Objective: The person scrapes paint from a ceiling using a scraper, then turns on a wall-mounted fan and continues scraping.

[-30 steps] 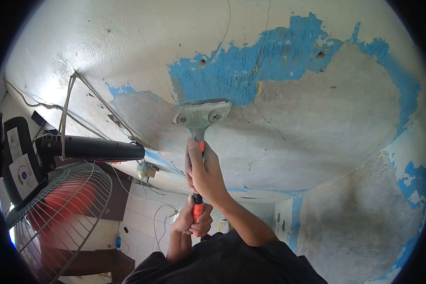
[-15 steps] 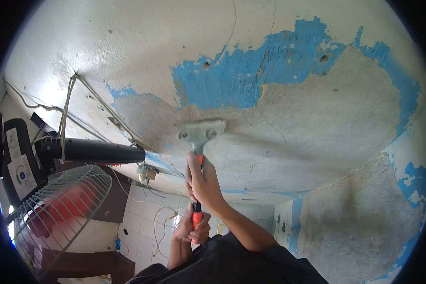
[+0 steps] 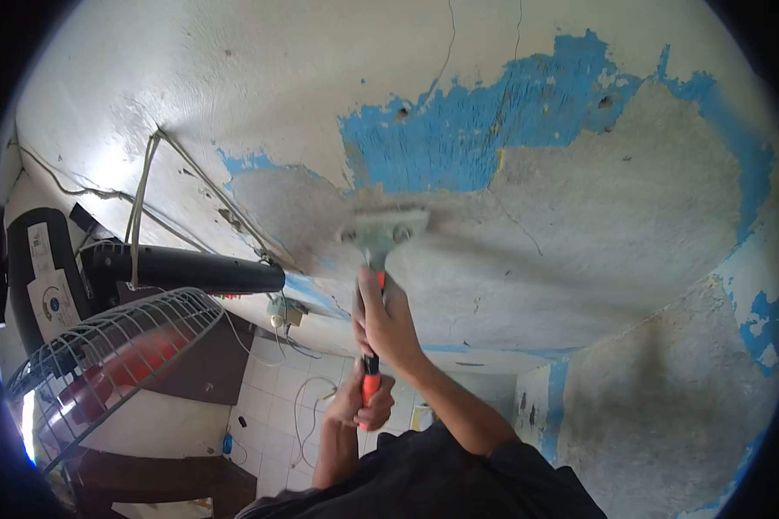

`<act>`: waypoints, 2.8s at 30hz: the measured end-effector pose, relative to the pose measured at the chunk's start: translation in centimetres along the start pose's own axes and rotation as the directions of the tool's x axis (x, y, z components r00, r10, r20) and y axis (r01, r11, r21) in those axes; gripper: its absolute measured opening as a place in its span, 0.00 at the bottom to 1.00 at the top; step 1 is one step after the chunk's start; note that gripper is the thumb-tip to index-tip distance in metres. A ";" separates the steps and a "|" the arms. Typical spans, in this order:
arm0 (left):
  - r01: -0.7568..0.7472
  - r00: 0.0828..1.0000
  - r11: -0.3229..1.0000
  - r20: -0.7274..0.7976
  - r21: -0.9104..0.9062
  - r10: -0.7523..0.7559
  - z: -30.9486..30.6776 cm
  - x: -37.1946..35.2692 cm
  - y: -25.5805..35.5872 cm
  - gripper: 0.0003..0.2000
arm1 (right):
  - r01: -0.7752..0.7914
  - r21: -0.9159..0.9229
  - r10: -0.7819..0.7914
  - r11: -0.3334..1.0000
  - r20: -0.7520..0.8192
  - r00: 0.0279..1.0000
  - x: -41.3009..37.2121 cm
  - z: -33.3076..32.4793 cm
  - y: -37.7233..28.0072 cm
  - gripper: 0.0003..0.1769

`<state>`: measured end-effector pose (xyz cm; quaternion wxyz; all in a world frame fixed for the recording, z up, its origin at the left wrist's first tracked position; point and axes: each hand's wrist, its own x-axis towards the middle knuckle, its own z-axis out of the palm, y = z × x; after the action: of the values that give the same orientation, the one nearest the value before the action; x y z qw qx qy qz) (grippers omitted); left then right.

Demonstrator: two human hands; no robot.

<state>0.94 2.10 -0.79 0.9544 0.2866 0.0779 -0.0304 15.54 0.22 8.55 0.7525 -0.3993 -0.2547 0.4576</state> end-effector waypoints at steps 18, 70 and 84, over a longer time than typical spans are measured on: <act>0.033 0.998 0.999 0.048 0.007 -0.033 -0.6 -0.4 2.3 0.35 | 0.057 0.001 -0.057 0.998 0.065 0.996 1.2 1.2 -0.3 0.23; 0.130 0.987 0.970 -0.115 0.207 -0.108 1.2 -2.4 6.2 0.36 | 0.093 0.099 -0.100 0.991 0.075 0.992 2.0 2.7 -0.8 0.23; 0.100 0.972 0.995 -0.213 -0.006 -0.099 -0.2 -3.3 3.1 0.36 | 0.032 0.030 -0.034 0.999 0.082 0.996 1.7 2.0 2.3 0.23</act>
<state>-1.99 4.84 1.29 0.9371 0.2862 0.1940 -0.0474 13.72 3.06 7.77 0.7544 -0.3649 -0.2857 0.4649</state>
